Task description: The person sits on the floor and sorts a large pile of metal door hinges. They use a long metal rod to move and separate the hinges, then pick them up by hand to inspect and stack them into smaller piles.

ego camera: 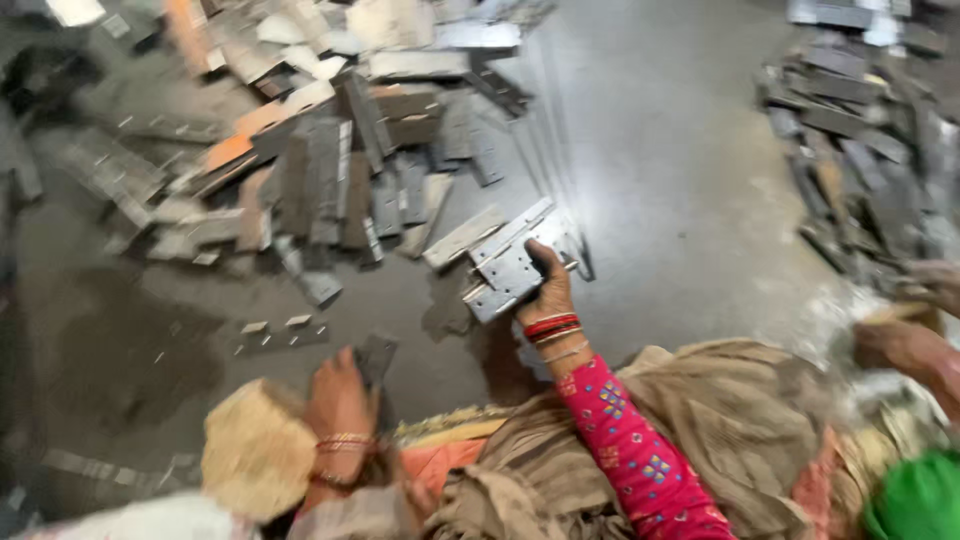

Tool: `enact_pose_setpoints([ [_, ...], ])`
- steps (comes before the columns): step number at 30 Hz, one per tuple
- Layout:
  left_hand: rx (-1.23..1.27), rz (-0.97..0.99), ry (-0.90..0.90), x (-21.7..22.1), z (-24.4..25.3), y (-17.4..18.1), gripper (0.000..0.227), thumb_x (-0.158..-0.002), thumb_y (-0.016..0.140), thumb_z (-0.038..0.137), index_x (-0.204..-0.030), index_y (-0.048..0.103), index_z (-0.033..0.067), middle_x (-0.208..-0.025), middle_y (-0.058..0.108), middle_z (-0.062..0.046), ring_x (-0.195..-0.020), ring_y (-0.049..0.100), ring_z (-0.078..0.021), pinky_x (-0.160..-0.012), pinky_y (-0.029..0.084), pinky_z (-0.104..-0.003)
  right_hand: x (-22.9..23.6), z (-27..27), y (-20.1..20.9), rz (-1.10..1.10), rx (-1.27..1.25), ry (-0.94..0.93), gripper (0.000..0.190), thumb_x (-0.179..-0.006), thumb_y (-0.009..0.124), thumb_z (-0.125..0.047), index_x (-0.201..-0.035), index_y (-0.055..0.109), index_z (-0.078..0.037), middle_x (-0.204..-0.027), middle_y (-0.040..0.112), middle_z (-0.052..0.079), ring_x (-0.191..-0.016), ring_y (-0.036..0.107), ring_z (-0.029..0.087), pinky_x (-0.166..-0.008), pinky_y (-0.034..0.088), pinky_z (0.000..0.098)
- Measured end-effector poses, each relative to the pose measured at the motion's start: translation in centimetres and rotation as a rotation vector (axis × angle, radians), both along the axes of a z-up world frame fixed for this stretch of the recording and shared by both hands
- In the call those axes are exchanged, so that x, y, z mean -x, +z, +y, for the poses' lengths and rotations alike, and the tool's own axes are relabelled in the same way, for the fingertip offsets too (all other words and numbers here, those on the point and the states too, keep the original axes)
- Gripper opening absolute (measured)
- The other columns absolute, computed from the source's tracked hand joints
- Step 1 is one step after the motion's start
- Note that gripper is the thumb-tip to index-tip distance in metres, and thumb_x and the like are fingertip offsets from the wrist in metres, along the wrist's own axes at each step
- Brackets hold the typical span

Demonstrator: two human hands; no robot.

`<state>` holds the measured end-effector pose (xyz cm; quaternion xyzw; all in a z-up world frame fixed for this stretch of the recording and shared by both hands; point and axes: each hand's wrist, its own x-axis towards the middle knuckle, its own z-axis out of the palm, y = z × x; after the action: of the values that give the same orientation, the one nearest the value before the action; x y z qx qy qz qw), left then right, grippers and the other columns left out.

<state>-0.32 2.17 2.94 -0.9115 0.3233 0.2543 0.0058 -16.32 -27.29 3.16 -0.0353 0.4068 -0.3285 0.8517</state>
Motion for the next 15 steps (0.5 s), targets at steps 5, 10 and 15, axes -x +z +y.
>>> enact_pose_setpoints([
  [5, 0.260, 0.041, -0.096, -1.4, 1.9, -4.3, 0.076, -0.069, 0.086, 0.027, -0.132, 0.050, 0.0031, -0.113, 0.062, -0.024, -0.110, 0.060, -0.0421, -0.093, 0.050, -0.053, 6.8, -9.9, -2.5, 0.133, 0.094, -0.413, 0.035, -0.078, 0.080, -0.028, -0.109, 0.067, -0.017, -0.106, 0.072, 0.004, -0.104, 0.066, 0.029, -0.098, 0.052, 0.0529],
  [10, 0.157, -0.042, -0.164, -2.9, 3.6, -8.8, 0.076, -0.062, 0.090, 0.030, -0.125, 0.056, 0.0057, -0.110, 0.061, -0.025, -0.103, 0.064, -0.0420, -0.091, 0.053, -0.053, 17.8, -26.6, -2.6, 0.146, 0.332, -0.702, 0.046, -0.078, 0.073, -0.039, -0.117, 0.066, -0.016, -0.117, 0.071, 0.010, -0.105, 0.068, 0.038, -0.095, 0.055, 0.0598],
  [15, 0.196, 0.012, -0.092, -4.9, 0.9, -13.0, 0.068, -0.067, 0.088, 0.030, -0.122, 0.059, 0.0039, -0.106, 0.064, -0.024, -0.099, 0.065, -0.0419, -0.088, 0.054, -0.051, 29.7, -40.2, 6.4, 0.218, 0.460, -0.701, 0.063, -0.077, 0.070, -0.048, -0.128, 0.059, -0.013, -0.117, 0.069, 0.018, -0.103, 0.070, 0.041, -0.090, 0.057, 0.0651],
])
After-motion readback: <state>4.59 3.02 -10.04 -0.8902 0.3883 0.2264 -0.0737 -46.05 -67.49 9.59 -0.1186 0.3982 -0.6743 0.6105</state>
